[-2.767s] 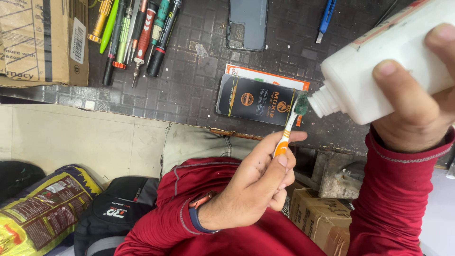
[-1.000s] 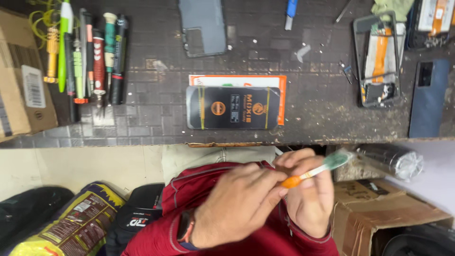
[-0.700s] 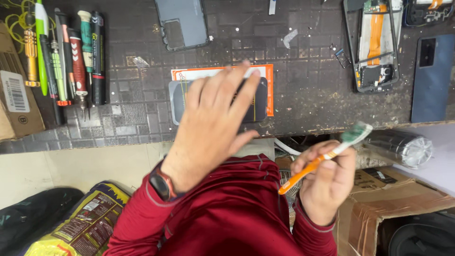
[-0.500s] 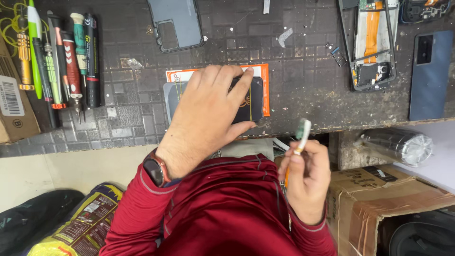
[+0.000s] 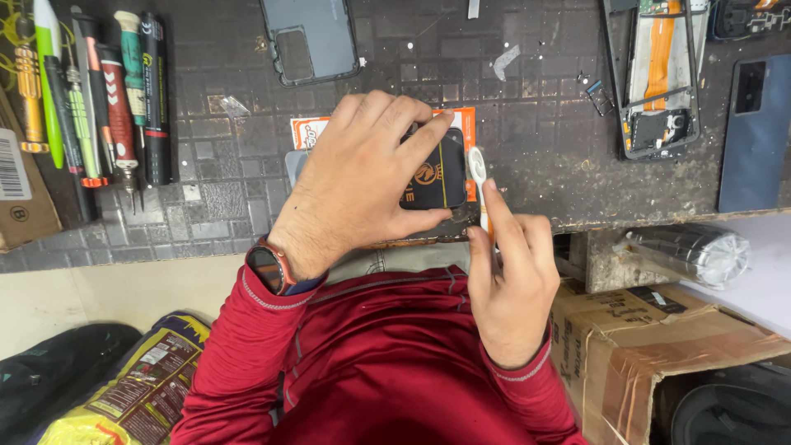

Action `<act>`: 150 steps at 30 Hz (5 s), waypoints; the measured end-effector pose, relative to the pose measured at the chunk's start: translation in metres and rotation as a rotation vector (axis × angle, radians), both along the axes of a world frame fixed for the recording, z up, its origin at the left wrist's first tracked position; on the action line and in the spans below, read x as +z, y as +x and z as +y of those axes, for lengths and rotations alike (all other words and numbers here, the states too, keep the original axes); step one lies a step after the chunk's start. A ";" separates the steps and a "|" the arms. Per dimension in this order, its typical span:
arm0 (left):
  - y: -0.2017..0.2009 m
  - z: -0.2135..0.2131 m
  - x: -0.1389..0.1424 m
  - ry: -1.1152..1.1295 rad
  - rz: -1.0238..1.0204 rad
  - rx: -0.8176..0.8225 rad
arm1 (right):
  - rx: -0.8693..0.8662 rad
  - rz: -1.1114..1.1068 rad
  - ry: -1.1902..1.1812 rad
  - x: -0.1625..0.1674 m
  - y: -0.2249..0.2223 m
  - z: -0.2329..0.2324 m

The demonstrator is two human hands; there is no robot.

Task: The person handles a smartphone battery, applying adhesive and securing it with a rubber band. They then clean the battery surface with a toothbrush and liquid, and use a metal tool to scrape the edges. Finally, they handle a phone back cover and a screwdriver.

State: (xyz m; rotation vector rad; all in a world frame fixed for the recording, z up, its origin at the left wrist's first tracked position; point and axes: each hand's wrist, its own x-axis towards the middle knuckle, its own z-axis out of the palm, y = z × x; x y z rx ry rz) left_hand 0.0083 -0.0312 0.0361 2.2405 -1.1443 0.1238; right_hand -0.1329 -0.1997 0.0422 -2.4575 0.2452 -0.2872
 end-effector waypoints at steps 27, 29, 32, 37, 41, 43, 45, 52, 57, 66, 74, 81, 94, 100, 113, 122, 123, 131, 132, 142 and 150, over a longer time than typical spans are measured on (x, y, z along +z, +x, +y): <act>-0.003 0.003 -0.002 0.020 0.051 0.023 | 0.000 0.091 -0.015 0.015 0.009 0.007; -0.003 0.003 -0.002 0.013 0.067 0.018 | 0.013 0.087 -0.022 0.016 0.008 0.007; -0.002 0.002 -0.001 -0.010 0.073 0.018 | 0.030 0.065 -0.038 0.016 0.010 0.008; -0.004 0.003 0.000 0.024 0.061 0.023 | 0.016 0.094 0.018 0.018 0.008 0.001; -0.002 0.003 -0.001 -0.001 0.088 0.022 | -0.087 0.067 -0.001 0.024 -0.002 -0.008; -0.003 0.004 0.000 0.023 0.071 0.031 | -0.096 0.091 -0.009 0.024 -0.003 -0.010; -0.003 0.003 -0.001 0.021 0.057 0.028 | -0.037 0.057 -0.040 0.019 0.000 -0.009; -0.004 0.004 0.000 0.021 0.069 0.028 | 0.045 0.088 -0.001 0.014 0.004 0.002; -0.002 0.004 0.001 0.018 0.051 0.019 | 0.054 0.086 0.000 0.018 0.006 0.002; -0.002 0.002 0.005 0.063 0.053 0.057 | 0.039 0.053 -0.008 0.016 0.006 0.010; -0.005 0.002 0.008 0.088 0.066 0.085 | 0.002 0.091 -0.004 0.016 0.002 0.008; -0.004 0.003 0.008 0.090 0.043 0.077 | -0.058 0.035 -0.002 0.017 0.000 -0.007; -0.004 0.003 0.008 0.089 0.042 0.083 | 0.015 0.091 0.015 0.011 0.002 0.009; -0.004 0.004 0.009 0.106 0.045 0.076 | 0.007 0.121 -0.012 0.015 0.004 0.010; -0.003 0.004 0.007 0.075 0.042 0.072 | 0.070 0.093 -0.015 0.017 0.008 -0.006; -0.004 0.004 0.006 0.089 0.039 0.085 | 0.056 0.081 -0.002 0.014 0.006 0.000; -0.005 0.004 0.006 0.084 0.043 0.080 | 0.060 0.078 -0.001 0.014 0.006 0.000; 0.000 0.002 0.009 0.086 0.059 0.046 | -0.102 0.057 0.012 0.015 -0.013 -0.024; -0.001 0.001 0.010 0.090 0.047 0.038 | -0.099 0.012 0.044 0.011 -0.014 -0.026; -0.007 0.002 0.019 0.061 0.013 0.016 | 0.222 -0.238 -0.139 -0.020 -0.003 -0.044; -0.012 0.010 0.019 -0.023 0.016 -0.020 | 0.360 -0.300 -0.075 -0.025 0.003 -0.034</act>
